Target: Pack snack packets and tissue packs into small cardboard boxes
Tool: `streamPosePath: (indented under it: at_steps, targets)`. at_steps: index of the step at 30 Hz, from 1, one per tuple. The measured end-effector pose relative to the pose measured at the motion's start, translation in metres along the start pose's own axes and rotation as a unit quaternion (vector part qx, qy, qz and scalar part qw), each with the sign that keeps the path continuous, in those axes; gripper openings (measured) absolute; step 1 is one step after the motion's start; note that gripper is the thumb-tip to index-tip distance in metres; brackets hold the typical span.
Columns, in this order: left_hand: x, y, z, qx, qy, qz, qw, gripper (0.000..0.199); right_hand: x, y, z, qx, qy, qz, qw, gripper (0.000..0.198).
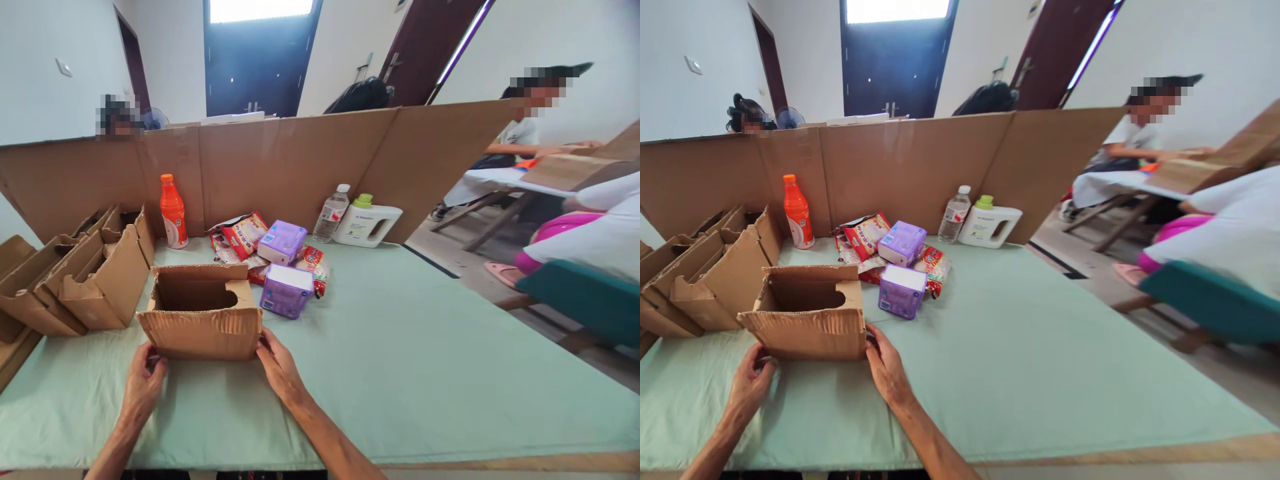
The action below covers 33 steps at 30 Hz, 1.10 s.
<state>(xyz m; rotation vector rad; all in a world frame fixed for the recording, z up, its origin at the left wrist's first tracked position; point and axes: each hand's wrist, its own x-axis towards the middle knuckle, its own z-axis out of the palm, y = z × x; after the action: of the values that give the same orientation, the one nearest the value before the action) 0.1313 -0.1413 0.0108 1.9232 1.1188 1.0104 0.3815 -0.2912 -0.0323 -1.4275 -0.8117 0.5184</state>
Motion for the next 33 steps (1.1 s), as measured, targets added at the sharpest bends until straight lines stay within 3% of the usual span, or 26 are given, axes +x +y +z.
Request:
streamPosePath:
  at_steps: [5,11,16,18,22,27,33]
  targets:
    - [0.029,0.003,0.015,0.016,-0.047,0.008,0.999,0.037,0.004,0.003,-0.007,0.007,0.043,0.007,0.999,0.049]
    - [0.032,-0.004,0.023,0.037,-0.050,0.027,0.998,0.038,-0.001,-0.014,-0.029,-0.001,0.121,0.020,0.992,0.040]
    - [0.031,-0.010,0.021,0.047,-0.051,0.059,0.996,0.038,0.011,-0.038,-0.085,-0.027,0.241,0.005,0.970,0.031]
    - [0.033,-0.010,0.021,0.051,-0.050,0.064,0.995,0.037,0.032,-0.042,-0.115,-0.026,0.268,0.005,0.963,0.034]
    - [0.035,-0.010,0.020,0.060,-0.053,0.059,0.995,0.035,0.089,-0.033,-0.163,0.013,0.315,0.086,0.945,0.037]
    - [0.035,-0.008,0.019,0.056,-0.042,0.060,0.996,0.033,0.141,-0.007,-0.174,0.031,0.291,0.154,0.944,0.033]
    - [0.037,-0.008,0.018,0.064,-0.028,0.048,0.996,0.035,0.162,0.019,-0.163,0.044,0.238,0.189,0.952,0.038]
